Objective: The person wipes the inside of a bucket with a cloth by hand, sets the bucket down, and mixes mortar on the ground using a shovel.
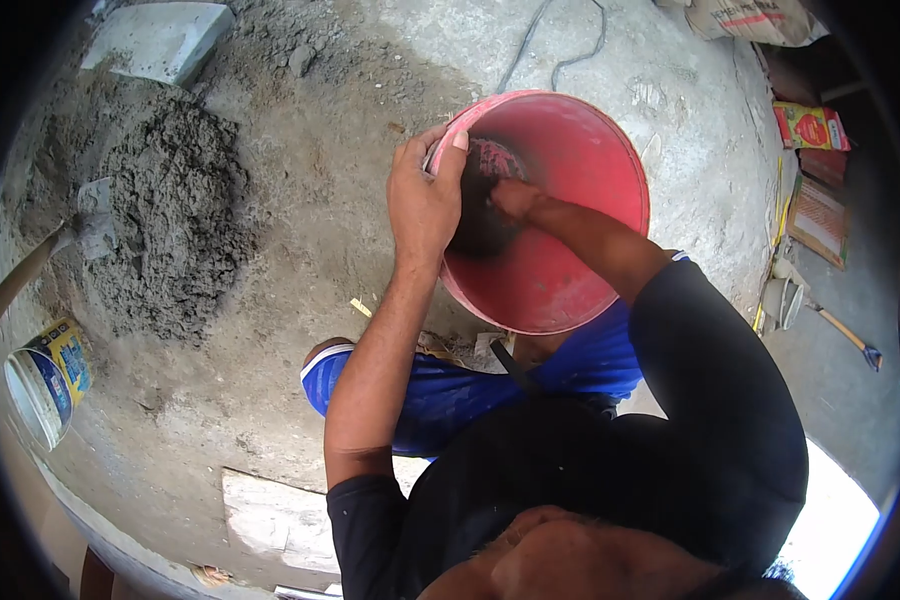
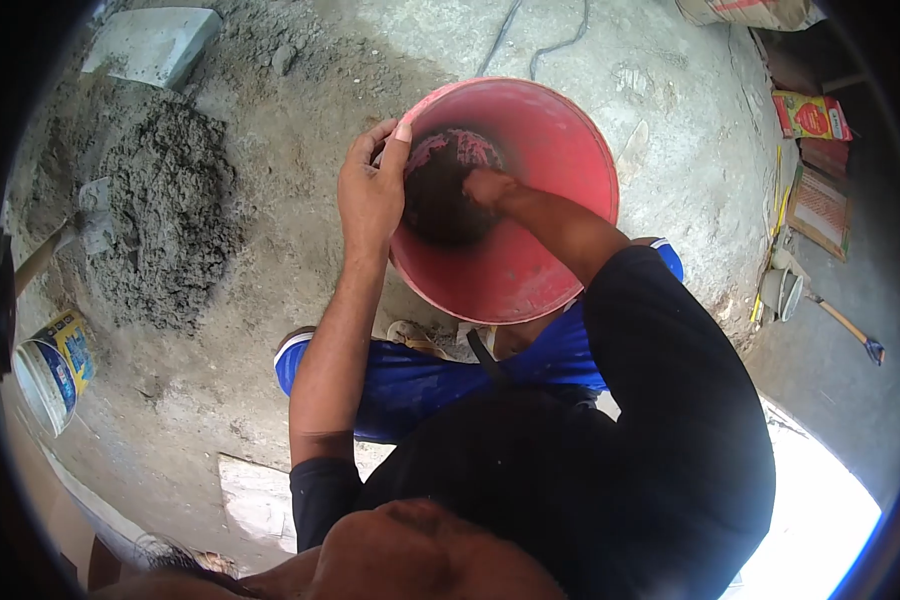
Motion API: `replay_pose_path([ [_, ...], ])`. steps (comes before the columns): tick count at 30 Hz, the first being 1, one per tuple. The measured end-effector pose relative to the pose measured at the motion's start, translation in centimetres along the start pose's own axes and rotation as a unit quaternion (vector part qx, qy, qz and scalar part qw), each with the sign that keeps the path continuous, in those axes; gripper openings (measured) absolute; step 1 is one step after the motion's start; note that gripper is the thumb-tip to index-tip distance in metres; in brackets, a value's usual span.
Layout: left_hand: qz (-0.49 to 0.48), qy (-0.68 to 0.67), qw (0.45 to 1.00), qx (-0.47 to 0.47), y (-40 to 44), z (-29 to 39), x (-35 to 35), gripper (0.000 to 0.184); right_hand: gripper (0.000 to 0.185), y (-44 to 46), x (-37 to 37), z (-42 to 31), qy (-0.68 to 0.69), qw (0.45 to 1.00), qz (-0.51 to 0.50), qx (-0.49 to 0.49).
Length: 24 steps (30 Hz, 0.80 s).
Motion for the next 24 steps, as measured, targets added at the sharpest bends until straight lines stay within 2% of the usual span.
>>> replay_pose_path([
  [1, -0.004, -0.017, 1.000, -0.007, -0.3, -0.2, 0.2, 0.042, 0.026, 0.5, -3.3, 2.2, 0.099, 0.985, 0.127, 0.064],
  [3, -0.006, -0.008, 1.000, -0.011, -0.6, -0.3, 0.2, 0.042, 0.025, 2.3, -6.5, 4.4, 0.137, 0.968, 0.155, 0.141],
  [4, -0.003, -0.003, 1.000, -0.010, -0.4, -0.2, 0.0, 0.042, 0.025, 2.5, -6.1, 4.0, 0.136, 0.969, 0.156, 0.137],
  [6, 0.008, 0.002, 1.000, 0.003, -0.1, 0.0, -0.4, 0.042, 0.027, 1.9, -5.4, 4.2, 0.242, 0.925, 0.234, 0.178],
  [7, 0.006, 0.005, 1.000, 0.011, -0.4, 0.1, -0.2, 0.042, 0.028, 0.9, -3.2, 0.9, 0.116, 0.978, 0.118, 0.128],
  [8, 0.004, 0.004, 1.000, 0.011, -0.3, 0.1, -0.2, 0.042, 0.029, -0.7, -0.8, -2.0, -0.016, 0.997, 0.000, 0.074],
  [10, -0.024, 0.017, 1.000, -0.007, -0.4, 0.2, 0.0, 0.044, 0.028, -2.7, 5.0, -3.8, -0.041, 0.992, -0.121, 0.020],
  [14, -0.006, 0.028, 1.000, 0.002, -0.3, 0.1, -0.3, 0.044, 0.026, -2.3, 2.7, -3.2, -0.054, 0.991, -0.124, 0.003],
  [16, -0.008, 0.019, 1.000, 0.012, -0.3, 0.0, 0.0, 0.044, 0.024, -0.7, -0.9, 1.5, 0.097, 0.984, -0.047, 0.142],
  [20, 0.010, 0.025, 0.999, 0.037, -0.3, 0.4, -0.3, 0.044, 0.024, -0.5, 3.3, -1.4, 0.008, 0.996, -0.011, 0.084],
  [22, -0.004, 0.023, 1.000, 0.020, -0.5, 0.4, -0.1, 0.042, 0.024, -2.3, 7.4, -4.2, -0.063, 0.994, -0.088, 0.027],
  [23, -0.005, 0.021, 1.000, 0.023, -0.3, 0.6, 0.1, 0.042, 0.024, -2.0, 6.6, -3.5, -0.063, 0.994, -0.086, 0.030],
  [24, -0.004, 0.019, 1.000, 0.016, -0.3, 0.4, 0.1, 0.042, 0.025, -1.2, 4.0, -2.4, -0.022, 0.998, -0.035, 0.048],
])
Point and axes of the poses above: each hand's wrist, its own y-axis towards the middle knuckle, its own x-axis out of the palm, z = x × y, the point moved 10 cm from there along y, towards the middle knuckle, and after that the axes turned 15 degrees about y, right-handed, at the moved point
